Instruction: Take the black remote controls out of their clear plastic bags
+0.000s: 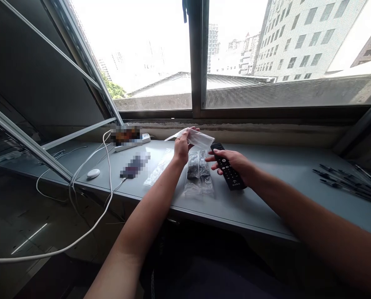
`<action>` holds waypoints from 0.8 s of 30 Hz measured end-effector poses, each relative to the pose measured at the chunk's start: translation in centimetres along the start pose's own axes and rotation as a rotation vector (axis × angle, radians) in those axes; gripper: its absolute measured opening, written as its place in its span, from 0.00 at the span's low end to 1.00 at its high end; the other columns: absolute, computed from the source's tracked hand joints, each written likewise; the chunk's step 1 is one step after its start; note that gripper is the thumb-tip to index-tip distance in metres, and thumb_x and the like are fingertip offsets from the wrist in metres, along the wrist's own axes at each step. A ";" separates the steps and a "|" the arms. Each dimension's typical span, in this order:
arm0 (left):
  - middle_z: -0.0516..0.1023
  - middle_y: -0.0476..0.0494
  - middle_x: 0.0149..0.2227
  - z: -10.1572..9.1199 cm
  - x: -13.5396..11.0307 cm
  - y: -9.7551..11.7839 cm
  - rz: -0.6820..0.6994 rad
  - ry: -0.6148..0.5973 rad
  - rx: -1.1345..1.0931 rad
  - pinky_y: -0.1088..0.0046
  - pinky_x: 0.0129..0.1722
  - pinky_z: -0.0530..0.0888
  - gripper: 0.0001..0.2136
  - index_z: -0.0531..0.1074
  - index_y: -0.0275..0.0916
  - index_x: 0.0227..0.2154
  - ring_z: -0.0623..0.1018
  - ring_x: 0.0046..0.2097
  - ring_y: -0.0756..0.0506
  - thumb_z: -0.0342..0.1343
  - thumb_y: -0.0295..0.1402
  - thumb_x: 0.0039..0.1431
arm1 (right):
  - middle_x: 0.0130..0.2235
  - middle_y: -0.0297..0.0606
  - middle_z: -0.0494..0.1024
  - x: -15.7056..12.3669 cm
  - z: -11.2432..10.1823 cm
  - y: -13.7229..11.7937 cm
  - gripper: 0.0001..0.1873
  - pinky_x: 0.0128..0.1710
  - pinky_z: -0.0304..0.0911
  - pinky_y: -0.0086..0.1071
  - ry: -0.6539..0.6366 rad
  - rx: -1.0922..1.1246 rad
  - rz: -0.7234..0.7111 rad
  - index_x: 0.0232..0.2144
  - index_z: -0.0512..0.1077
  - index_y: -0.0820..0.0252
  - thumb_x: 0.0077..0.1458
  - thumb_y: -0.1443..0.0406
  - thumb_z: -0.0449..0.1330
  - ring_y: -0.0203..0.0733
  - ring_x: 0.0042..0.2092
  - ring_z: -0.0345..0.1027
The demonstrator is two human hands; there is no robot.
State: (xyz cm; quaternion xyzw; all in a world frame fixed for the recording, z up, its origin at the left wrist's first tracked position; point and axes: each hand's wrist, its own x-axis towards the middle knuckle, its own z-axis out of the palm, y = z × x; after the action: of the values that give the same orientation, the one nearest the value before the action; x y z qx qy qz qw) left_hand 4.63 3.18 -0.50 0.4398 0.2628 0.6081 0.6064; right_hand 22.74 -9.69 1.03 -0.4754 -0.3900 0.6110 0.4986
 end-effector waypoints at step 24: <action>0.88 0.36 0.58 -1.0 1.0 0.8 -0.124 0.155 -0.133 0.69 0.51 0.82 0.19 0.82 0.39 0.57 0.86 0.57 0.42 0.48 0.40 0.81 | 0.43 0.51 0.90 -1.4 1.1 -1.0 0.19 0.18 0.72 0.26 0.017 0.029 -0.014 0.53 0.86 0.60 0.80 0.56 0.58 0.38 0.25 0.78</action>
State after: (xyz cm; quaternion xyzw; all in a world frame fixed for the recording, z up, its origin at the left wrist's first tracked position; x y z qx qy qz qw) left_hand 3.51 4.23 -0.05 0.3332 0.2949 0.6179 0.6483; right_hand 21.94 -10.87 2.54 -0.4707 -0.3803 0.6089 0.5129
